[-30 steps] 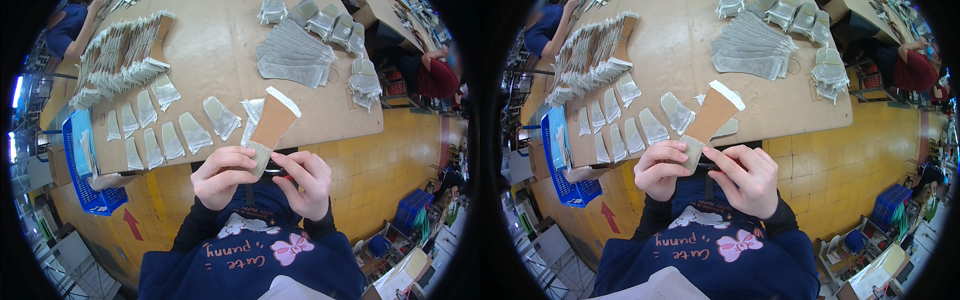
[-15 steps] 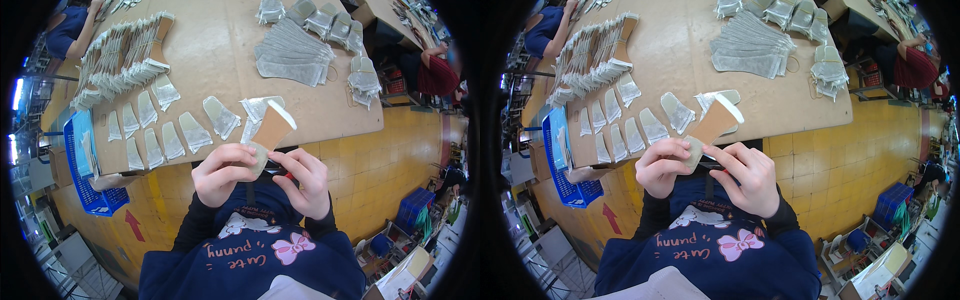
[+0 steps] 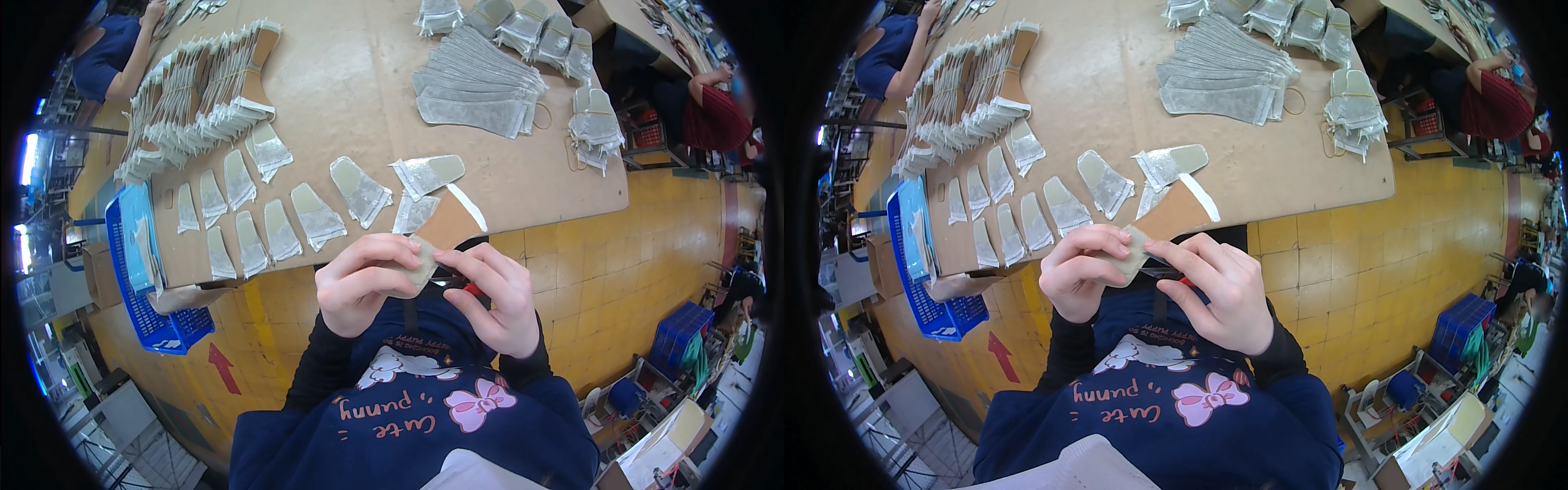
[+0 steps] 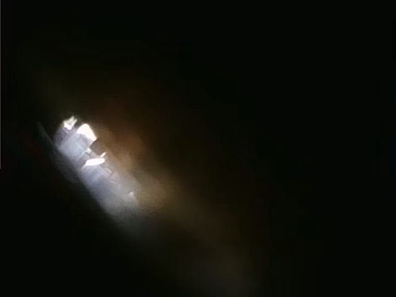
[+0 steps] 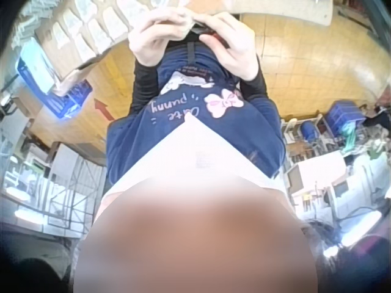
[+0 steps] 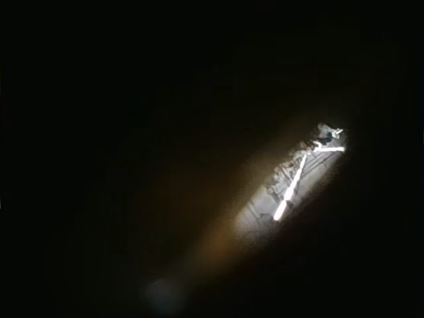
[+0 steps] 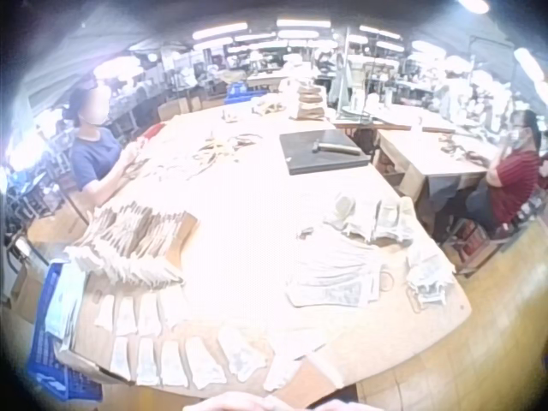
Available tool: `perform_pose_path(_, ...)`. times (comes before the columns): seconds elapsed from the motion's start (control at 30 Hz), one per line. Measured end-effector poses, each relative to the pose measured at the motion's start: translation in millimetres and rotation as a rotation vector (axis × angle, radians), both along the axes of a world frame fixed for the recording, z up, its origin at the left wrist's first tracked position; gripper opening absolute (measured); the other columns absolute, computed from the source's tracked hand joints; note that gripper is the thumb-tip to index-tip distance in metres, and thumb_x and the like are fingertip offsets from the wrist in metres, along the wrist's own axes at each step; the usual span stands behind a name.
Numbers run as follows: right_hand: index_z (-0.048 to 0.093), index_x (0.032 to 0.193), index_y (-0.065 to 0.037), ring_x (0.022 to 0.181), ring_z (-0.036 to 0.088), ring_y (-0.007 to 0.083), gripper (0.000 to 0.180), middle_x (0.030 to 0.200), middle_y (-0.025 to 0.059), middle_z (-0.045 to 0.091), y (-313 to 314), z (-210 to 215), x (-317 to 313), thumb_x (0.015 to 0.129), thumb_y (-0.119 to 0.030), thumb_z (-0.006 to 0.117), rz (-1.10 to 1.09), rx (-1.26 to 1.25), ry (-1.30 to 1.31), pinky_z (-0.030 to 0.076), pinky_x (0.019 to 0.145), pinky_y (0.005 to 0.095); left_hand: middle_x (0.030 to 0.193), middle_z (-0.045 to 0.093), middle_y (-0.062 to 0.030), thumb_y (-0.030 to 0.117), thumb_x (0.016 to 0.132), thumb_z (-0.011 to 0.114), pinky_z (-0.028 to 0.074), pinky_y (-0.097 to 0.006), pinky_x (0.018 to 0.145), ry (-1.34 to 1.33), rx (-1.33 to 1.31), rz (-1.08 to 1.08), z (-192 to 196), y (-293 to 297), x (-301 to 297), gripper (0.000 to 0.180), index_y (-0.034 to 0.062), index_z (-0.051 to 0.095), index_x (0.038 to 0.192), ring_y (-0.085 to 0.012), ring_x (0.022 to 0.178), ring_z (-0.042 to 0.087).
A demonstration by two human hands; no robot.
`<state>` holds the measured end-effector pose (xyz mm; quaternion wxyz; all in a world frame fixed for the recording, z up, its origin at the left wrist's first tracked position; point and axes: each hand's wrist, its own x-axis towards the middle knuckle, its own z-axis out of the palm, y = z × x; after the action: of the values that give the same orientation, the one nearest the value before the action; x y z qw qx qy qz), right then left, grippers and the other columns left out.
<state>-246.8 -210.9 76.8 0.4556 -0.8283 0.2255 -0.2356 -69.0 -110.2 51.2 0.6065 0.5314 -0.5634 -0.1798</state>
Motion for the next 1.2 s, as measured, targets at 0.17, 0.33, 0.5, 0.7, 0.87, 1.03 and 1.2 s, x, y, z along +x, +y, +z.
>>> perform_pose_path(0.17,0.054,0.128,-0.002,0.069,0.056,0.0153,0.042,0.09,0.0099,0.06,6.8,-2.6,-7.0,0.087,-0.007,0.063,-0.045,0.42,-0.117,0.045,0.064,0.0257,0.095,0.065,-0.0136,-0.009,0.081,0.066,0.054,-0.028,0.072,0.505,0.079,-0.006,-3.1,6.2,-6.6,0.024,-0.0012,0.059,0.103,-0.019,0.088,0.065)
perform_pose_path(0.33,0.044,0.136,-0.002,0.077,0.052,0.0121,0.045,0.097,0.0053,0.056,10.4,-5.5,-14.5,0.093,-0.003,0.056,-0.113,0.789,-0.311,0.045,0.074,0.0231,0.098,0.064,-0.0089,-0.004,0.086,0.066,0.05,-0.022,0.069,0.799,0.323,-0.021,2.7,16.2,0.1,0.03,-0.0006,0.054,0.113,-0.0092,0.085,0.062)
perform_pose_path(0.5,0.049,0.131,-0.001,0.084,0.052,0.01,0.044,0.1,0.0052,0.056,9.7,-14.0,-10.1,0.089,0.0,0.061,-0.145,0.617,-0.233,0.044,0.075,0.0218,0.098,0.064,-0.0061,-0.002,0.086,0.068,0.049,-0.021,0.069,0.815,0.338,-0.03,4.7,12.3,-5.0,0.035,-0.0001,0.054,0.117,-0.0083,0.085,0.061)
perform_pose_path(0.7,0.054,0.127,-0.002,0.077,0.052,0.0082,0.044,0.098,0.0054,0.059,11.2,-11.5,-4.3,0.086,-0.003,0.067,-0.003,0.604,-0.132,0.044,0.069,0.0217,0.095,0.063,-0.005,-0.001,0.086,0.067,0.047,-0.019,0.064,0.846,0.402,-0.041,7.5,10.6,-4.7,0.035,0.0006,0.054,0.119,-0.0061,0.081,0.059)
perform_pose_path(0.87,0.056,0.125,-0.001,0.06,0.05,0.0047,0.045,0.086,0.0024,0.061,15.3,-0.9,-2.9,0.083,-0.004,0.071,-0.058,0.819,-0.037,0.041,0.056,0.0194,0.091,0.063,-0.0034,0.001,0.085,0.069,0.044,-0.016,0.057,0.778,0.493,-0.012,10.8,9.8,-2.3,0.034,0.0012,0.056,0.116,-0.0029,0.075,0.057)
perform_pose_path(1.03,0.053,0.129,0.002,0.057,0.052,0.0028,0.05,0.084,0.0029,0.062,13.3,-3.5,2.6,0.081,0.004,0.069,-0.034,0.725,0.046,0.04,0.05,0.0175,0.092,0.064,-0.0044,0.0,0.084,0.07,0.048,-0.018,0.06,0.763,0.542,0.034,13.8,8.2,-3.5,0.032,-0.0001,0.057,0.114,-0.0044,0.077,0.06)
perform_pose_path(1.2,0.054,0.128,0.002,0.055,0.052,0.0025,0.049,0.078,0.0005,0.061,13.5,-4.5,2.6,0.081,0.003,0.069,-0.03,0.642,0.067,0.04,0.05,0.018,0.096,0.066,-0.0076,0.0,0.085,0.07,0.053,-0.024,0.073,0.631,0.452,0.028,8.0,6.1,-5.6,0.03,-0.0014,0.058,0.112,-0.0107,0.086,0.064)
